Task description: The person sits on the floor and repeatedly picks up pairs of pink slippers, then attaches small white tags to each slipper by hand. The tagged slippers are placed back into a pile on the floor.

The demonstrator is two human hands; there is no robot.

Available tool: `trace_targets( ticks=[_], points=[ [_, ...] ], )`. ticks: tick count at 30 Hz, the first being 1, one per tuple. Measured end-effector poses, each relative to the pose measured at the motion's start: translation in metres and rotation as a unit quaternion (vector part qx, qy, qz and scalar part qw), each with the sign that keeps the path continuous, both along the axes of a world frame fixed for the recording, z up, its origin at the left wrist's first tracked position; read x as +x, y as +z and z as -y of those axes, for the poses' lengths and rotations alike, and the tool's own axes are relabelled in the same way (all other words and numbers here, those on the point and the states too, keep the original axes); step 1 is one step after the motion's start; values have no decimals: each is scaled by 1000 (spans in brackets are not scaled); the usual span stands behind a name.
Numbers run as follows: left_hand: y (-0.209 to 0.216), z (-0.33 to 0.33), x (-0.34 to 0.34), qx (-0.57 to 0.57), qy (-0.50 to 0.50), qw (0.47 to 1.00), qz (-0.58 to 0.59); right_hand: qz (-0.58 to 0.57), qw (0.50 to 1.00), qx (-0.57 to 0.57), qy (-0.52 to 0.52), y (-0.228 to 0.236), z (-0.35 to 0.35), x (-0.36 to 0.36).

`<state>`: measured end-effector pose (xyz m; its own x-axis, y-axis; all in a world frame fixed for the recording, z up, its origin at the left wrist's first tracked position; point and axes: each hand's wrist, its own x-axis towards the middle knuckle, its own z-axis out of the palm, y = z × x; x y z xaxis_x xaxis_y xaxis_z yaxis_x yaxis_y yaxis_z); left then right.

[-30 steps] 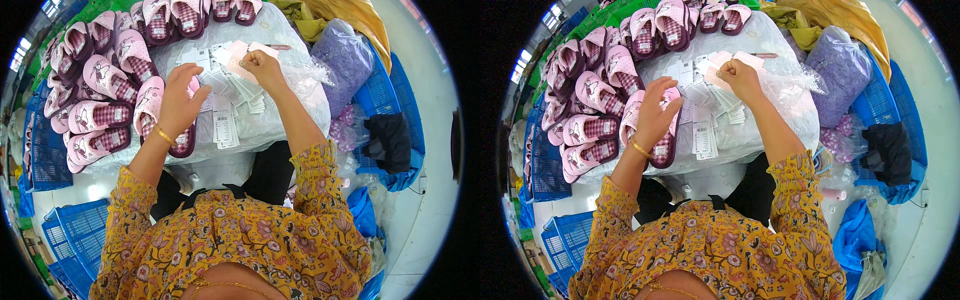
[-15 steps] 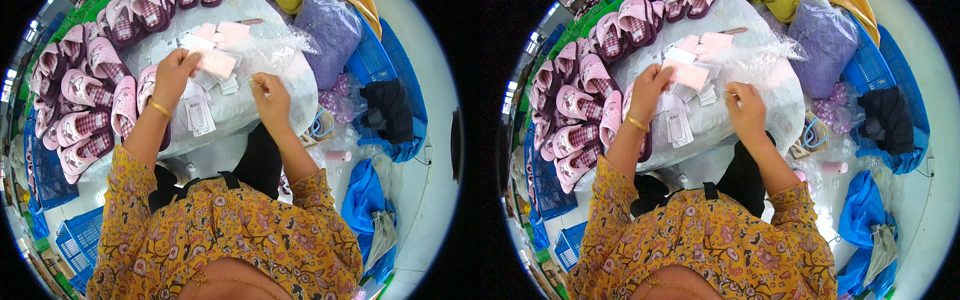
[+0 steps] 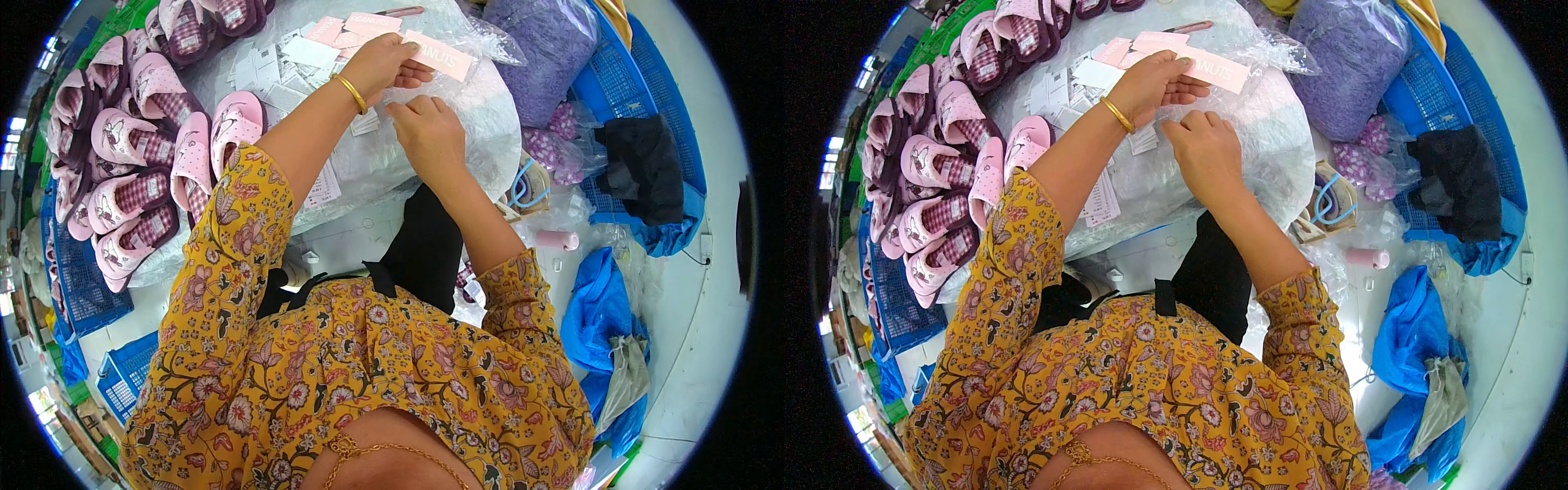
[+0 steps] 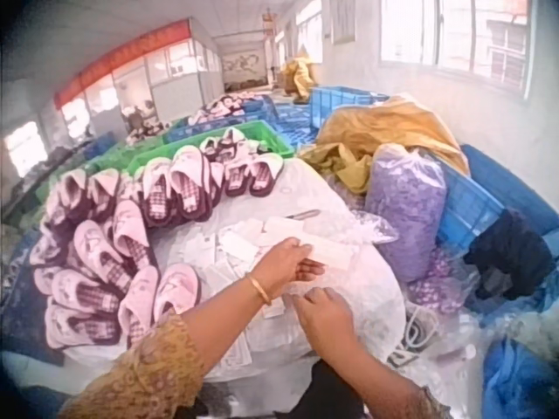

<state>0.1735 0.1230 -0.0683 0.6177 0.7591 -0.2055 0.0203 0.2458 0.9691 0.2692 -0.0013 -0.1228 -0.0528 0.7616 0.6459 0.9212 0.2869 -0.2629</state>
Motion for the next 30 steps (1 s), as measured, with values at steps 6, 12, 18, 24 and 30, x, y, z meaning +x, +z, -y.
trace_targets(
  ticks=[6,12,18,24,30],
  points=[
    [-11,-4,6,-40,-38,998,-9,52,998,31,27,-5,-12,8],
    [-25,0,19,-47,-32,998,5,-48,974,72,208,21,30,-27],
    [-25,6,16,-32,7,999,11,-149,901,15,406,63,90,-82],
    [-3,29,-7,34,-37,998,34,-335,919,-53,200,60,87,-37],
    [5,76,-50,181,-53,981,-41,-566,815,-119,42,72,73,-10]
  ],
)
